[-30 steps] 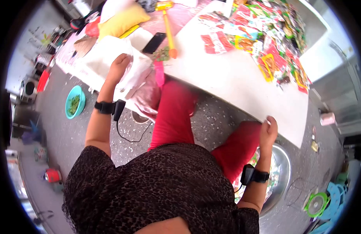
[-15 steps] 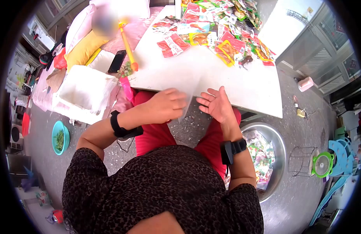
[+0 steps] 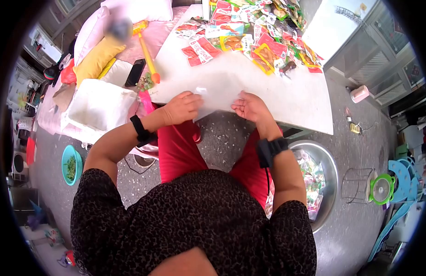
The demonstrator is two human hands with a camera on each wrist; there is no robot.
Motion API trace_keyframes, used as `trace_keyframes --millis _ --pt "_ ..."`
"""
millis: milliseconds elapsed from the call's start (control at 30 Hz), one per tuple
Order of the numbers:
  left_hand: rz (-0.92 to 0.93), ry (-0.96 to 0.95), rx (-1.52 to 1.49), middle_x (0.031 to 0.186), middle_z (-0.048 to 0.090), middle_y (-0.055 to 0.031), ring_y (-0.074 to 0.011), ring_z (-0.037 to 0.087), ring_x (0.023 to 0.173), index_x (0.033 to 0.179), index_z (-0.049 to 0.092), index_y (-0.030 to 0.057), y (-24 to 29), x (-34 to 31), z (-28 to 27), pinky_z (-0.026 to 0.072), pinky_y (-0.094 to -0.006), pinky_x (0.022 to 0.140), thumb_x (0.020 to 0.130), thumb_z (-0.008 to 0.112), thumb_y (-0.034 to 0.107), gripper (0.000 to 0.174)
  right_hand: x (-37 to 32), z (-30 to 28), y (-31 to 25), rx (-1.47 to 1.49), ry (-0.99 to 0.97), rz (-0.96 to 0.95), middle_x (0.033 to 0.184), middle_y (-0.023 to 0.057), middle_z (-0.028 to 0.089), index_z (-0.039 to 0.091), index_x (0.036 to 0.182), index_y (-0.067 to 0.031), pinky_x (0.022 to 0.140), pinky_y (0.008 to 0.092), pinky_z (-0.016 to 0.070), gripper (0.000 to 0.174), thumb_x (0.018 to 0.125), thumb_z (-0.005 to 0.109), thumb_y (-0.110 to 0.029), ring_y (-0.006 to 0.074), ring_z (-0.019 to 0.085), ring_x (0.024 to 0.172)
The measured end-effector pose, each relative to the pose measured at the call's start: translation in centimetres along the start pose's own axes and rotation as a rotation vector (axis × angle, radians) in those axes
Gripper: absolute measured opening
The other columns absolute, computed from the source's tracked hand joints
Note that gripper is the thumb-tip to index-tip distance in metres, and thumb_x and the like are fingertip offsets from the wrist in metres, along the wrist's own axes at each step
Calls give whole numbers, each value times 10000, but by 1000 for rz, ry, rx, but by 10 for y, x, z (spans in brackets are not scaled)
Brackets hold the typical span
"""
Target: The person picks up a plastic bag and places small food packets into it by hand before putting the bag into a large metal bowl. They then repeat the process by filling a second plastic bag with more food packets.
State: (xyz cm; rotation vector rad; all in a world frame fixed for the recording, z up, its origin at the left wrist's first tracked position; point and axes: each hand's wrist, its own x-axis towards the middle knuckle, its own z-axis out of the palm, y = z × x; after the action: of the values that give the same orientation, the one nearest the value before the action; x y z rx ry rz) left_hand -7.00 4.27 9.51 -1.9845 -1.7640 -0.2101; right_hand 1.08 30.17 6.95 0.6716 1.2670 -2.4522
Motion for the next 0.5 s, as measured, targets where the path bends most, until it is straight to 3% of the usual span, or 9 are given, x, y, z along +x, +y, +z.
trace_keyframes --millis 133,200,267,400,433,500 --pt "-101 -46 80 972 489 -94 -246 437 972 648 495 87 -27 -24 22 350 -382 824 596 500 158 88 35 -14 18 -281 52 -238 704 66 523 456 791 -78 517 266 434 127 744 521 -177 181 540 619" --pt "-356 -122 135 953 493 -92 -243 452 941 717 533 81 -32 -24 20 367 -370 793 620 495 117 111 7 22 14 -175 100 -259 695 61 517 446 778 -73 499 261 432 105 737 513 -143 167 535 598" --pt "-639 -156 140 942 497 -90 -251 460 920 774 544 78 -34 -22 25 383 -359 764 627 486 84 158 50 1 37 -494 72 -449 671 63 516 451 780 -69 480 255 425 116 736 517 -152 154 523 579" --pt "-1072 39 -758 762 510 -54 -165 499 722 872 513 64 -29 7 53 413 -273 636 717 535 163 186 32 50 43 -838 174 -569 675 93 520 484 755 -23 524 293 419 127 738 484 -149 175 512 575" --pt "-1280 138 -1043 708 502 -31 -103 471 644 826 506 46 -24 15 64 402 -231 580 735 563 256 236 29 57 45 -840 175 -599 681 104 521 486 747 -12 543 302 418 139 735 480 -151 185 515 588" --pt "-1411 210 -1264 702 502 -27 -94 461 616 794 498 42 -16 36 59 395 -219 546 739 559 256 230 37 63 51 -975 216 -706 712 141 528 502 756 14 607 329 409 172 725 473 -153 222 525 664"
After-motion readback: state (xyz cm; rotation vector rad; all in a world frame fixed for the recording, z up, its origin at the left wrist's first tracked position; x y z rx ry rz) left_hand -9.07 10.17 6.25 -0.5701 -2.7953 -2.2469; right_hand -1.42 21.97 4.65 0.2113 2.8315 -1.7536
